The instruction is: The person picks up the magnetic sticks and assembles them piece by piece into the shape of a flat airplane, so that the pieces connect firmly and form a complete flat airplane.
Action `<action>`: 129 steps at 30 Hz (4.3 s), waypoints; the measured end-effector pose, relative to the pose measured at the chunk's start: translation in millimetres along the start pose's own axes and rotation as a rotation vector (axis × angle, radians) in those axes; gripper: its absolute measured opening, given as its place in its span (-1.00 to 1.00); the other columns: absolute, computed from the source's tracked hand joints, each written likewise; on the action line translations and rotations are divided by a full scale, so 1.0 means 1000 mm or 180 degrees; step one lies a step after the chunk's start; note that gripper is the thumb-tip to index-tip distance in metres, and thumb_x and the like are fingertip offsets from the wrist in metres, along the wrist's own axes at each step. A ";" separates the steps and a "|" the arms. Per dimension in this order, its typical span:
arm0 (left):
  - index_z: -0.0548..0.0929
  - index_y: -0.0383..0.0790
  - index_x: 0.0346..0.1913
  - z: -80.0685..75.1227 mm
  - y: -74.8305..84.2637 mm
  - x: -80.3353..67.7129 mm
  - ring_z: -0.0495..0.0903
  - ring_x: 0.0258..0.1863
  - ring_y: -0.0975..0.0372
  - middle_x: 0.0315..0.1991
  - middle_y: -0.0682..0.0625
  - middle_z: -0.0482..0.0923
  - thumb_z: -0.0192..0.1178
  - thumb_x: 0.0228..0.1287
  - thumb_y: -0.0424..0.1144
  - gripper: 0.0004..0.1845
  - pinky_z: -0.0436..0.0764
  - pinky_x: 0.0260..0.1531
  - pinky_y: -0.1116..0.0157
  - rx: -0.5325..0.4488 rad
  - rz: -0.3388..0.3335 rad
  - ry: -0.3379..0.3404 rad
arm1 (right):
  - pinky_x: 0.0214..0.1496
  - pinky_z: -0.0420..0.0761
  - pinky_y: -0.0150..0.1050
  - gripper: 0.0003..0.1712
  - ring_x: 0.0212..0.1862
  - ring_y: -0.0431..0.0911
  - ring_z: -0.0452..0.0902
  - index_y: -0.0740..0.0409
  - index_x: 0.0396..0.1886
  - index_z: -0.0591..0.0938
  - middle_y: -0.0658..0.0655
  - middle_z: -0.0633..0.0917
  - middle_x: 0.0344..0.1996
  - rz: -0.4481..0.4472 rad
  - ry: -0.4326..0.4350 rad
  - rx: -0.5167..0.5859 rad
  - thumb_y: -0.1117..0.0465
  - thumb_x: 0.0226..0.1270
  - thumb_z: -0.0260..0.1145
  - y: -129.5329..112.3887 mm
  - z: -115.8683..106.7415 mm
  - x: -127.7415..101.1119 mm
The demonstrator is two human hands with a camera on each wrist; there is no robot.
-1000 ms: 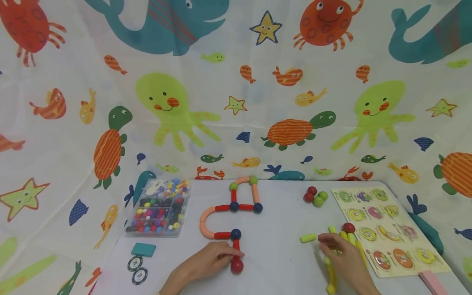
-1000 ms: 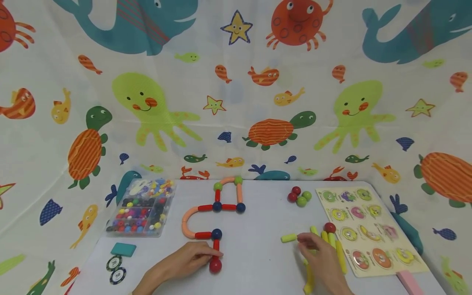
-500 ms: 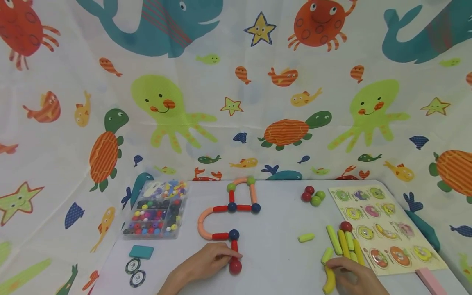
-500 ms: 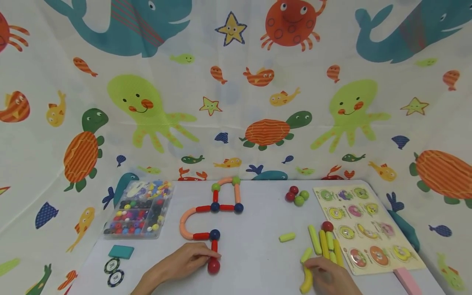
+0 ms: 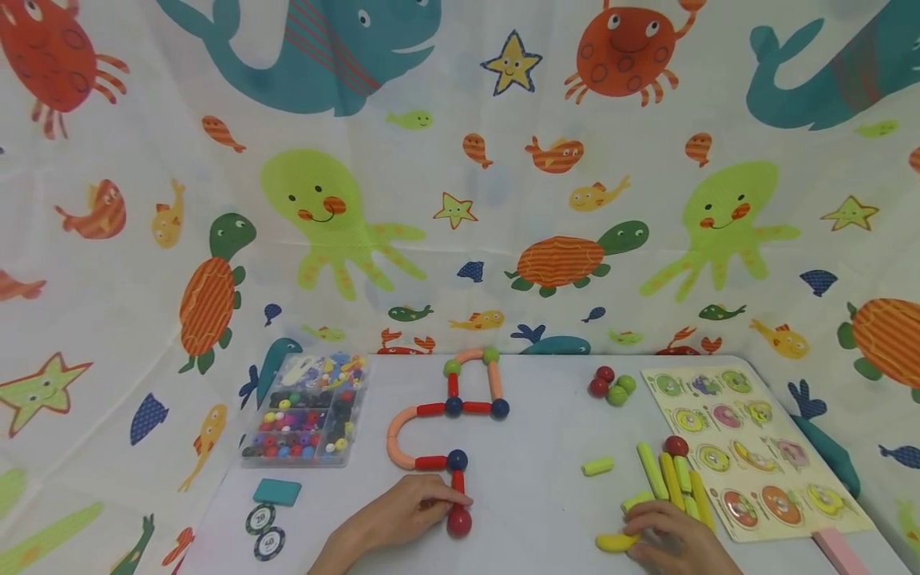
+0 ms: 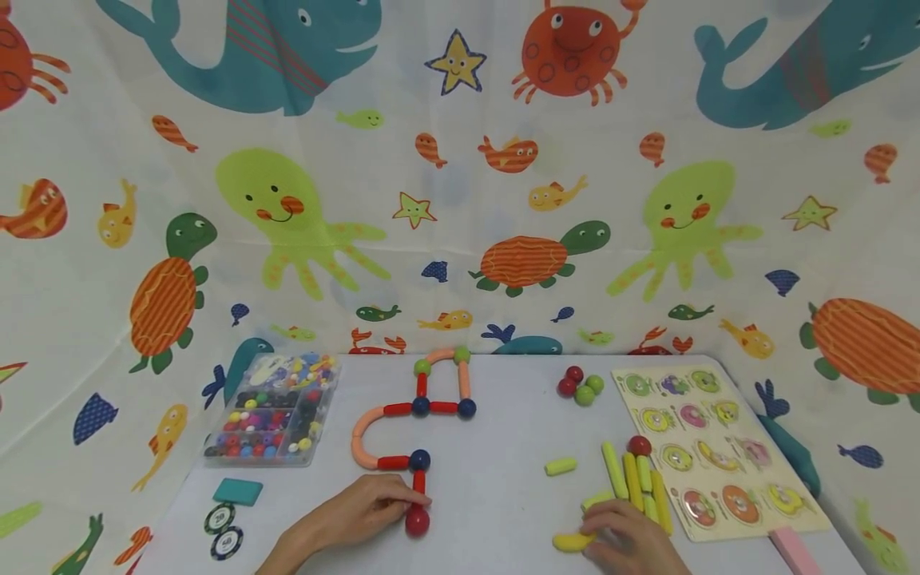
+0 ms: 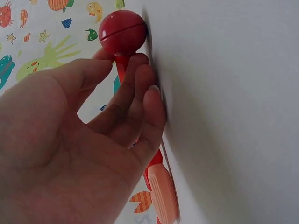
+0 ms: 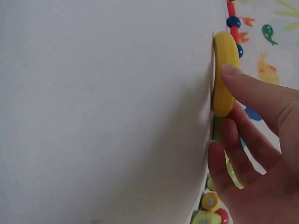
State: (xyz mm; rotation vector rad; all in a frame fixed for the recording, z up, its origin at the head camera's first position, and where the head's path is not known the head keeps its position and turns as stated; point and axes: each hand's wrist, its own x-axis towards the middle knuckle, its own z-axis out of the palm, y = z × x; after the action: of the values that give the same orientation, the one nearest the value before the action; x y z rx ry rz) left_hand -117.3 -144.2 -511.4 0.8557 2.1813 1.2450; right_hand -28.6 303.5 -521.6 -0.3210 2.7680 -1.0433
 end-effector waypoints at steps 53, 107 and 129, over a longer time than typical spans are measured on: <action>0.75 0.08 0.14 0.000 0.001 0.000 0.44 -0.39 0.52 -0.33 0.23 0.61 0.20 0.46 -0.20 -0.71 0.47 -0.37 0.54 0.0259 0.0165 -0.0002 | 0.12 0.55 -0.49 -0.76 -0.06 -0.36 0.54 -0.32 0.01 0.71 -0.27 0.68 -0.07 -0.0697 -0.1150 0.0784 -0.09 0.38 0.36 -0.106 0.082 0.086; 0.75 0.16 0.05 0.007 0.026 0.001 0.52 -0.08 0.39 -0.12 0.31 0.61 0.26 0.33 0.20 -0.65 0.56 0.01 0.35 0.0698 0.0058 0.0190 | -0.08 0.59 -0.16 -0.06 0.11 0.20 0.51 0.29 0.36 0.48 0.43 0.58 0.23 0.1428 0.0692 0.0044 -0.40 0.35 0.22 0.059 -0.088 0.059; 0.73 0.21 0.04 0.025 0.025 0.005 0.42 -0.02 0.45 -0.04 0.32 0.58 0.26 0.35 0.20 -0.68 0.54 -0.01 0.41 0.0923 0.0208 0.0264 | -0.10 0.59 -0.05 -0.13 0.01 0.16 0.59 0.21 0.31 0.53 0.35 0.68 0.09 0.1178 0.0789 -0.0292 -0.37 0.31 0.30 0.057 -0.078 0.067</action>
State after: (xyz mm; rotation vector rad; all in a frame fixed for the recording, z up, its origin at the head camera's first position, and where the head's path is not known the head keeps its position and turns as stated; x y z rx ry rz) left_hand -96.8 -116.2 -501.7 1.0116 2.4586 1.0237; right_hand -118.6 377.1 -506.6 0.3228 2.9329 -0.9159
